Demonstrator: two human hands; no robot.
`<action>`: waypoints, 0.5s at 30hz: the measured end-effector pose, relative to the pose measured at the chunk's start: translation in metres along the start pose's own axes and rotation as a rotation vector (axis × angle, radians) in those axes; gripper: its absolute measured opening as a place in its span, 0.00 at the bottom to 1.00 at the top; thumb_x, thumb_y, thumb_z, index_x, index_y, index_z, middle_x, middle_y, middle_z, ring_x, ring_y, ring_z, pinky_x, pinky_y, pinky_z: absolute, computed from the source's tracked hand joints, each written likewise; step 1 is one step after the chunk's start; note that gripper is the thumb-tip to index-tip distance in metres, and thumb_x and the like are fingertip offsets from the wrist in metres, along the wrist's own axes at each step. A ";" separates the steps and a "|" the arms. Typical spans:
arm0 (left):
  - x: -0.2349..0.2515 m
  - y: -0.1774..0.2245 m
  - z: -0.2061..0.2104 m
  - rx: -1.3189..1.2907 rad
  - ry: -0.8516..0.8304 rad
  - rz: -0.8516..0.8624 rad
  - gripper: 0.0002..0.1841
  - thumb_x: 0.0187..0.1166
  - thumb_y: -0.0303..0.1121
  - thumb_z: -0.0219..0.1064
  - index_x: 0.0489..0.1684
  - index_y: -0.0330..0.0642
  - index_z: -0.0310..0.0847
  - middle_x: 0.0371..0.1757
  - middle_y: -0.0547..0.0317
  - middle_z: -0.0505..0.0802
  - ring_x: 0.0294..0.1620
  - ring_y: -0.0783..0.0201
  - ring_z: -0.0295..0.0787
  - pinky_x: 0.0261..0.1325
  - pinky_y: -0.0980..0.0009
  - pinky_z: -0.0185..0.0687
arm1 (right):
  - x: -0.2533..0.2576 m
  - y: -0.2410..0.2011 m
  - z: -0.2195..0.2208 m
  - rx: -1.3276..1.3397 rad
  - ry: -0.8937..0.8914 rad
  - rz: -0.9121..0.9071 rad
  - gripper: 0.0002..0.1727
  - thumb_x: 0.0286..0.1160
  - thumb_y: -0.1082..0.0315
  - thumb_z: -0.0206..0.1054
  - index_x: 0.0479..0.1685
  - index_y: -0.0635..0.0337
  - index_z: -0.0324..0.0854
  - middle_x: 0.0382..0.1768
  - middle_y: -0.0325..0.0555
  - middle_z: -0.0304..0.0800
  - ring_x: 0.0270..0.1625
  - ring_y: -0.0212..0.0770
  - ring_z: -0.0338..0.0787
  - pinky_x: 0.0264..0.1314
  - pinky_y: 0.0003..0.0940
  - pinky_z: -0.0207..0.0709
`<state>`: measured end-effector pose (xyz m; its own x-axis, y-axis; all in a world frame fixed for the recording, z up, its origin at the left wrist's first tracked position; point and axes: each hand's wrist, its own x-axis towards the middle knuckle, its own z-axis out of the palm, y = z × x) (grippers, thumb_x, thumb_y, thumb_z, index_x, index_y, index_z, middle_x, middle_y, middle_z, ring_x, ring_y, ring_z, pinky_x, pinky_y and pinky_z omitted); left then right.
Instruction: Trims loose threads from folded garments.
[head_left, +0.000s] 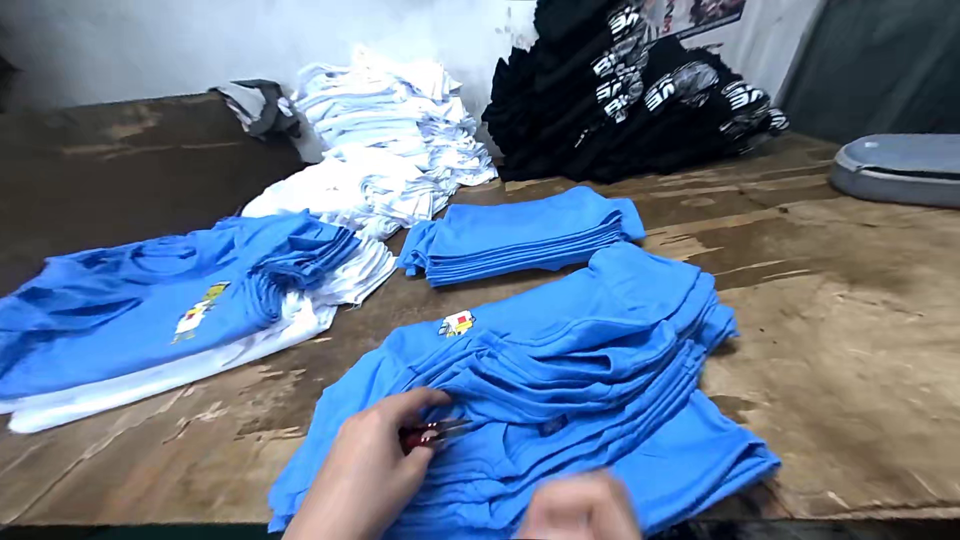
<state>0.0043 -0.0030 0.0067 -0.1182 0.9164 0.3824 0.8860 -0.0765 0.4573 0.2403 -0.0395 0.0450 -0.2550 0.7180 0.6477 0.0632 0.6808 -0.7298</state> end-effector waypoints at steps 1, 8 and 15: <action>-0.002 0.004 -0.003 0.008 0.012 -0.003 0.16 0.60 0.38 0.69 0.47 0.57 0.94 0.22 0.74 0.87 0.20 0.73 0.81 0.25 0.66 0.79 | 0.003 0.022 0.006 -0.308 0.025 0.036 0.21 0.70 0.47 0.74 0.47 0.57 0.91 0.48 0.50 0.90 0.57 0.47 0.86 0.64 0.49 0.73; 0.010 0.049 -0.011 -0.239 -0.345 -0.305 0.20 0.72 0.58 0.73 0.26 0.51 0.90 0.21 0.69 0.87 0.23 0.71 0.83 0.31 0.63 0.80 | -0.002 0.077 0.038 -0.527 0.144 -0.204 0.06 0.73 0.60 0.73 0.33 0.41 0.96 0.42 0.38 0.91 0.56 0.40 0.86 0.67 0.40 0.73; 0.007 0.033 -0.011 -0.248 -0.161 -0.329 0.17 0.72 0.57 0.73 0.27 0.55 0.88 0.19 0.74 0.83 0.21 0.75 0.78 0.27 0.71 0.74 | -0.003 0.085 0.037 -0.664 0.012 -0.088 0.15 0.73 0.46 0.71 0.28 0.41 0.95 0.50 0.37 0.93 0.59 0.46 0.87 0.64 0.52 0.73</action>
<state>0.0279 -0.0030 0.0329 -0.2876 0.9557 0.0628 0.6758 0.1560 0.7204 0.2105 0.0107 -0.0269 -0.2756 0.6547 0.7039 0.6240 0.6788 -0.3871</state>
